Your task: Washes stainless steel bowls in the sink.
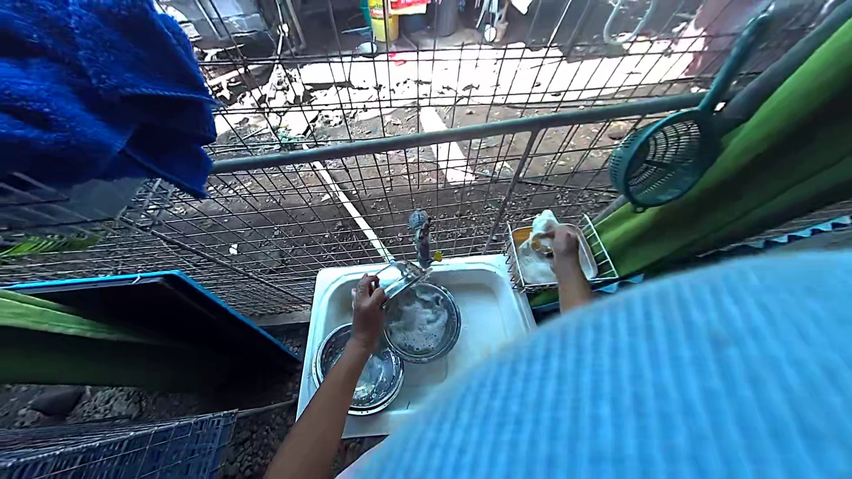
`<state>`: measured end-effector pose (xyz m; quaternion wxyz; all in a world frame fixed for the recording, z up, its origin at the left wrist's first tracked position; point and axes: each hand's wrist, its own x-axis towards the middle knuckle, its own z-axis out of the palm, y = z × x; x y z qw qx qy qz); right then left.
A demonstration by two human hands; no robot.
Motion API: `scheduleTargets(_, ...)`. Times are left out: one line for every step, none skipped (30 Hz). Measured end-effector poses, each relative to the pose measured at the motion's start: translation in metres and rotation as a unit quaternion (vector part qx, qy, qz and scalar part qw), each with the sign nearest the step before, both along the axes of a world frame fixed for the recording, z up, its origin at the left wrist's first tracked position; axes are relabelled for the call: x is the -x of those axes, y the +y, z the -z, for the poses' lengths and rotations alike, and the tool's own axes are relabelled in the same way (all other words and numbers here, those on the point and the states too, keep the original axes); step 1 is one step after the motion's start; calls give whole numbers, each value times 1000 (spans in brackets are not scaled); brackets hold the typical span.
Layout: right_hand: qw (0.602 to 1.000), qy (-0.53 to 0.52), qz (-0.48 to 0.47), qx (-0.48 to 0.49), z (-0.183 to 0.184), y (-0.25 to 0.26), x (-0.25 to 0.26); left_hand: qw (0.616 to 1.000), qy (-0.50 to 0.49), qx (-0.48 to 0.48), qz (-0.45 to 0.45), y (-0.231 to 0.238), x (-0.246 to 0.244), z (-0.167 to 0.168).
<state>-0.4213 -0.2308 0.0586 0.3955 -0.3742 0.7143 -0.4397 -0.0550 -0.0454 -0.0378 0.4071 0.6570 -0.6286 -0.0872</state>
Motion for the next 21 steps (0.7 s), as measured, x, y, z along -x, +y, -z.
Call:
scheduleTargets(995, -97, -11, -1, -2, 17, -14, 999, 28, 4, -33, 9, -6, 8)
scheduleTargets(981, -186, -42, -17, 0, 36, -30, 994, 79, -2, -81, 17, -9, 11)
scheduleTargets(961, -254, -97, -41, 6, 55, -47, 977, 164, -23, -136, 24, -10, 13)
scheduleTargets(945, -281, -153, -63, 18, 72, -68, 942, 270, -54, -194, 31, -9, 13)
scheduleTargets(936, -280, -199, -80, 33, 89, -95, 893, 363, -84, -252, 37, -8, 10)
scheduleTargets(929, -260, -245, -96, 48, 107, -124, 849, 429, -110, -289, 42, -5, 9)
scheduleTargets(921, -233, -289, -117, 67, 124, -154, 819, 472, -130, -299, 48, -1, 11)
scheduleTargets(913, -201, -329, -131, 86, 142, -184, 799, 507, -137, -293, 54, 6, 11)
scheduleTargets(905, -164, -369, -131, 102, 164, -211, 788, 532, -129, -280, 59, 13, 13)
scheduleTargets(893, -115, -419, -118, 114, 186, -231, 779, 556, -112, -269, 63, 20, 17)
scheduleTargets(866, -47, -489, -98, 120, 204, -242, 767, 578, -92, -262, 65, 23, 21)
scheduleTargets(814, 46, -573, -78, 121, 216, -243, 757, 595, -76, -259, 68, 21, 24)
scheduleTargets(750, 150, -642, -53, 123, 220, -236, 750, 603, -69, -264, 73, 14, 26)
scheduleTargets(695, 238, -678, -28, 127, 217, -224, 746, 606, -66, -269, 79, 6, 26)
scheduleTargets(666, 298, -683, -3, 132, 209, -208, 741, 610, -69, -272, 84, -1, 24)
scheduleTargets(654, 344, -673, 33, 140, 196, -193, 735, 618, -78, -267, 88, -3, 19)
scheduleTargets(642, 382, -662, 60, 146, 181, -184, 725, 634, -90, -256, 90, 2, 12)
scheduleTargets(645, 402, -644, 90, 152, 171, -183, 710, 653, -108, -240, 90, 13, 7)
scheduleTargets(664, 392, -627, 109, 154, 168, -188, 694, 675, -119, -221, 87, 24, 5)
scheduleTargets(696, 348, -618, 113, 153, 172, -199, 680, 692, -123, -208, 81, 35, 6)
scheduleTargets(731, 282, -610, 118, 149, 181, -211, 669, 707, -118, -197, 73, 40, 10)
